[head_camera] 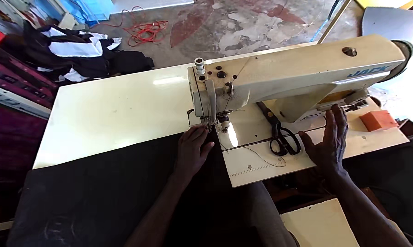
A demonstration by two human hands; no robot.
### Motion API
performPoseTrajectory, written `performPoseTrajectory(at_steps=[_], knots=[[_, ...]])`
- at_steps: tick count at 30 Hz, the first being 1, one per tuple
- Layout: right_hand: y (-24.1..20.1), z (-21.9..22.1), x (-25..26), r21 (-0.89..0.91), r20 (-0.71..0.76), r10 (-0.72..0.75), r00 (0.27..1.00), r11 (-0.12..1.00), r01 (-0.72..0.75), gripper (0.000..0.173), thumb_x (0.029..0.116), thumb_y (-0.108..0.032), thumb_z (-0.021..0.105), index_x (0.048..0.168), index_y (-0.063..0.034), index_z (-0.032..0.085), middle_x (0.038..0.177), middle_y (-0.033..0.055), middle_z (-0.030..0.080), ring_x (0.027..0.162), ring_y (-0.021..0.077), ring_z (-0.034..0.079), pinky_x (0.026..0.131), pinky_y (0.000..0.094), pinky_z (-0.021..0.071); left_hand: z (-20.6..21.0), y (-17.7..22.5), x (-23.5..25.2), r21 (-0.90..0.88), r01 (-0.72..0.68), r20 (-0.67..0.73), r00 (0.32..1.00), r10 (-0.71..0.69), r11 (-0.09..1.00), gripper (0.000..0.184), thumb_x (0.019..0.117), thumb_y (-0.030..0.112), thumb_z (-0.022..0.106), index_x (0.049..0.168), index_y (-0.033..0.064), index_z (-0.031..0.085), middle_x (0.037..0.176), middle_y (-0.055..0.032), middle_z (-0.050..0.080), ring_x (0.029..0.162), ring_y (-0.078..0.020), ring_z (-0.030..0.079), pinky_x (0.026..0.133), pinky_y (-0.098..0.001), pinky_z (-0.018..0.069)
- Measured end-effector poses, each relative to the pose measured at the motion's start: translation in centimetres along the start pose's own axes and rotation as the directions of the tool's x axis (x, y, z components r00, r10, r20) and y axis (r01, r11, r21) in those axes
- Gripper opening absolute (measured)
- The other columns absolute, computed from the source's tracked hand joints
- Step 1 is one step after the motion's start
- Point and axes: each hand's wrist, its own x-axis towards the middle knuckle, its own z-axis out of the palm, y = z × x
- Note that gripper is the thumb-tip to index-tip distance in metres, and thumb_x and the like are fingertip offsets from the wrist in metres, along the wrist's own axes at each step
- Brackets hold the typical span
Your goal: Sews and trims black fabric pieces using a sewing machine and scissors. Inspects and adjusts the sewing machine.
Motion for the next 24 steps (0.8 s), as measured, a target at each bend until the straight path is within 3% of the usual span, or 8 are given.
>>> performPoseTrajectory(at_steps=[3, 5, 7, 10, 17, 19, 21, 24], knots=[[-0.3, -0.3, 0.3, -0.021, -0.026, 0.012, 1.0, 1.0, -0.012, 0.075, 0.0957, -0.046, 0.067, 0.152, -0.0024, 0.044, 0.157, 0.0234, 0.042, 0.149, 0.0396, 0.035, 0.122, 0.0548, 0.0298, 0.2, -0.3, 0.2, 0.0, 0.006, 0.0, 1.0, -0.006, 1.0, 0.054, 0.105, 0.051, 0.048, 0.141, 0.0139, 0.063, 0.155, 0.0009, 0.052, 0.15, -0.0211, 0.038, 0.123, -0.0536, 0.0275], [-0.3, -0.5, 0.1, -0.05, 0.001, 0.057, 0.998, 0.997, -0.057, 0.054, 0.0997, -0.042, 0.063, 0.137, -0.0032, 0.061, 0.14, 0.0225, 0.058, 0.132, 0.0411, 0.052, 0.109, 0.0566, 0.042, 0.2, -0.4, 0.2, -0.003, 0.004, -0.002, 1.0, -0.004, 1.0, 0.054, 0.1047, 0.051, 0.049, 0.14, 0.0135, 0.064, 0.154, 0.0005, 0.052, 0.149, -0.0213, 0.039, 0.122, -0.0536, 0.0282], [-0.2, -0.3, -0.1, -0.058, 0.089, 0.1, 0.991, 0.994, -0.095, 0.041, 0.1047, -0.038, 0.056, 0.124, -0.0053, 0.071, 0.127, 0.0193, 0.066, 0.12, 0.0406, 0.06, 0.1, 0.0587, 0.0488, 0.2, -0.4, 0.2, 0.002, -0.004, -0.005, 1.0, 0.004, 1.0, 0.053, 0.1043, 0.051, 0.05, 0.139, 0.0135, 0.065, 0.154, 0.0003, 0.053, 0.148, -0.0213, 0.04, 0.122, -0.0531, 0.0294], [-0.1, 0.1, -0.1, -0.062, 0.106, 0.117, 0.987, 0.992, -0.111, 0.04, 0.1052, -0.04, 0.055, 0.118, -0.0074, 0.075, 0.122, 0.0165, 0.069, 0.115, 0.0386, 0.062, 0.096, 0.0589, 0.0502, 0.2, -0.2, 0.0, 0.002, -0.015, -0.006, 1.0, 0.015, 1.0, 0.053, 0.1046, 0.05, 0.05, 0.14, 0.0132, 0.065, 0.154, 0.0008, 0.053, 0.149, -0.0211, 0.039, 0.123, -0.0521, 0.0287], [0.4, 0.3, -0.2, -0.071, 0.086, 0.12, 0.989, 0.991, -0.114, 0.04, 0.1049, -0.041, 0.055, 0.118, -0.009, 0.075, 0.123, 0.0152, 0.069, 0.115, 0.0383, 0.062, 0.096, 0.0588, 0.0498, 0.3, 0.2, -1.1, 0.027, -0.018, 0.005, 1.0, 0.018, 0.999, 0.054, 0.1053, 0.051, 0.048, 0.14, 0.0132, 0.064, 0.156, 0.0016, 0.05, 0.15, -0.0219, 0.037, 0.123, -0.0515, 0.028], [-0.5, -0.2, 0.0, -0.043, 0.058, 0.134, 0.989, 0.99, -0.132, 0.041, 0.1047, -0.04, 0.056, 0.124, -0.0073, 0.071, 0.13, 0.0175, 0.065, 0.122, 0.0402, 0.058, 0.1, 0.0598, 0.047, 0.3, 0.2, -1.2, 0.015, -0.021, -0.001, 1.0, 0.021, 1.0, 0.053, 0.1053, 0.051, 0.048, 0.14, 0.014, 0.064, 0.157, 0.002, 0.05, 0.15, -0.022, 0.037, 0.123, -0.0517, 0.0284], [-4.1, -1.0, 0.5, 0.045, 0.058, 0.114, 0.992, 0.992, -0.116, 0.046, 0.1037, -0.034, 0.058, 0.137, -0.0028, 0.061, 0.144, 0.0207, 0.056, 0.133, 0.04, 0.051, 0.109, 0.0576, 0.0432, 0.2, 0.1, -1.1, -0.006, -0.018, 0.0, 1.0, 0.018, 1.0, 0.053, 0.1053, 0.051, 0.048, 0.14, 0.0141, 0.064, 0.157, 0.0018, 0.05, 0.15, -0.0224, 0.037, 0.123, -0.0527, 0.0277], [-13.7, -0.2, -1.3, 0.33, 0.218, -0.198, 0.956, 0.937, 0.119, 0.034, 0.0938, -0.015, 0.06, 0.124, -0.0019, 0.069, 0.131, 0.0146, 0.065, 0.122, 0.0287, 0.061, 0.103, 0.0482, 0.0519, 0.2, -0.2, -1.0, -0.019, -0.028, 0.012, 1.0, 0.028, 0.999, 0.053, 0.1058, 0.05, 0.047, 0.139, 0.0135, 0.065, 0.156, 0.0008, 0.051, 0.15, -0.0229, 0.038, 0.123, -0.0527, 0.0287]])
